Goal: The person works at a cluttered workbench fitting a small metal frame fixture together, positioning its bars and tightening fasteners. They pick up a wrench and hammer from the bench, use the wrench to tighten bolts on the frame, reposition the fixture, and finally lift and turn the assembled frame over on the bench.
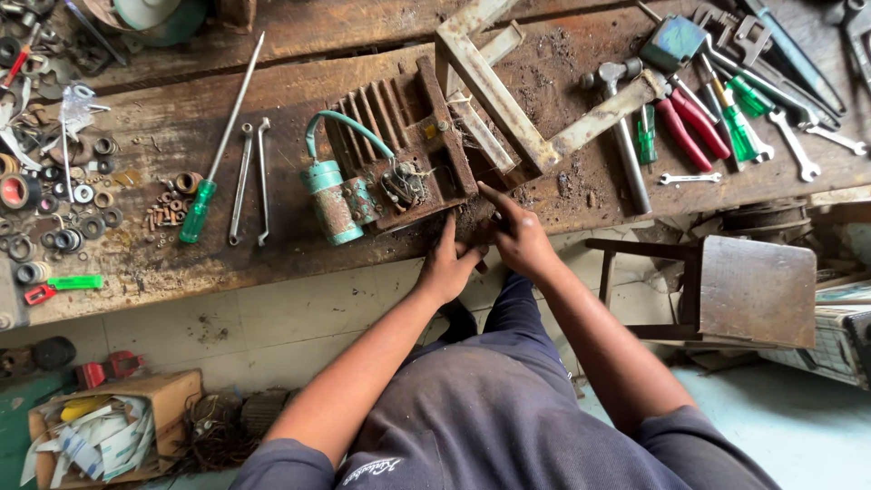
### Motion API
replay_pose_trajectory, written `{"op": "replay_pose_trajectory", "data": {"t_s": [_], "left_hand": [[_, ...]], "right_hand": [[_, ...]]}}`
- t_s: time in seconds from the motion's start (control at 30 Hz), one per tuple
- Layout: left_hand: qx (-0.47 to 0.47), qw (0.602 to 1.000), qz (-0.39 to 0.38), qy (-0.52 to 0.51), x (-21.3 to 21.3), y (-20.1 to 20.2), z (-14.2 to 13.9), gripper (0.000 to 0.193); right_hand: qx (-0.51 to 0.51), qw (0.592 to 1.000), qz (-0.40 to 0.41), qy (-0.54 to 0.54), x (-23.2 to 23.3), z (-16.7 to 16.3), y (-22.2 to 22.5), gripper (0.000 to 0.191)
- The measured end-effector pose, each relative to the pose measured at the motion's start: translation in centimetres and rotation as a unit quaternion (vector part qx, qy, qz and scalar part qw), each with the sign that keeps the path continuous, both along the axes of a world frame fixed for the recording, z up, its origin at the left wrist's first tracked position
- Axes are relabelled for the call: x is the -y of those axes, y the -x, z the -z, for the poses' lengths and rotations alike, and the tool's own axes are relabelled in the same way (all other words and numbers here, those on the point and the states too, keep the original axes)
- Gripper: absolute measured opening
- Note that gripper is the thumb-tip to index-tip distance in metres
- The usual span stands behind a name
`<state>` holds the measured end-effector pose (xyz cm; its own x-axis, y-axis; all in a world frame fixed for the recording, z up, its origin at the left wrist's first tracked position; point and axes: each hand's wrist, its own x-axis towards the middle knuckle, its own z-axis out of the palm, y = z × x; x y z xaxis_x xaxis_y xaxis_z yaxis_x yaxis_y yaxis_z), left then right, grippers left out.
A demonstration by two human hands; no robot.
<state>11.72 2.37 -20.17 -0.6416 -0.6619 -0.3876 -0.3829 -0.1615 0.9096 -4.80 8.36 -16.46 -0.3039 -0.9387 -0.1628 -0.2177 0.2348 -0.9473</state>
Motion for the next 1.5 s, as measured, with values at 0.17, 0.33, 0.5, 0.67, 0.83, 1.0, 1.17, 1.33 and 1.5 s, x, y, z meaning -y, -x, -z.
{"op": "replay_pose_trajectory", "data": {"t_s": [0.17,0.33,0.5,0.67,0.83,1.0,1.17,1.33,1.5], "left_hand": [[-0.042,0.998,-0.026,-0.026,-0.7,-0.2,-0.2,0.094],[0.076,0.996,0.048,-0.008,-1.4,-2.8,-3.2,0.087],[0.104,0.993,0.05,-0.022,-1.5,-6.5,-6.3,0.067],[0.081,0.996,-0.013,-0.044,-0.3,-7.2,-7.6,0.051],[0.069,0.971,-0.033,0.228,0.7,-6.4,-10.2,0.035],[0.038,0.804,0.045,0.591,4.3,-5.0,-16.1,0.047],[0.088,0.703,0.252,0.659,10.9,1.7,-16.9,0.059],[0.127,0.691,0.261,0.662,11.6,1.1,-14.8,0.047],[0.072,0.713,0.205,0.667,12.2,-1.8,-14.3,0.044]], "right_hand": [[0.086,0.995,-0.031,-0.047,0.6,0.1,1.3,0.072],[0.113,0.993,-0.007,-0.025,0.4,0.6,1.2,0.064],[0.152,0.984,0.015,-0.088,0.3,1.8,1.1,0.063],[0.067,0.994,0.014,-0.089,1.6,2.8,2.0,0.051],[0.062,0.996,-0.008,-0.066,1.0,1.1,1.8,0.06],[0.094,0.992,0.022,-0.082,-1.5,0.4,-0.1,0.056],[0.198,0.979,0.025,-0.045,-4.2,3.7,-3.9,0.04],[0.149,0.987,-0.005,-0.06,-5.1,5.9,-4.0,0.026],[0.199,0.978,0.043,-0.051,-6.3,4.7,-2.9,0.032]]}}
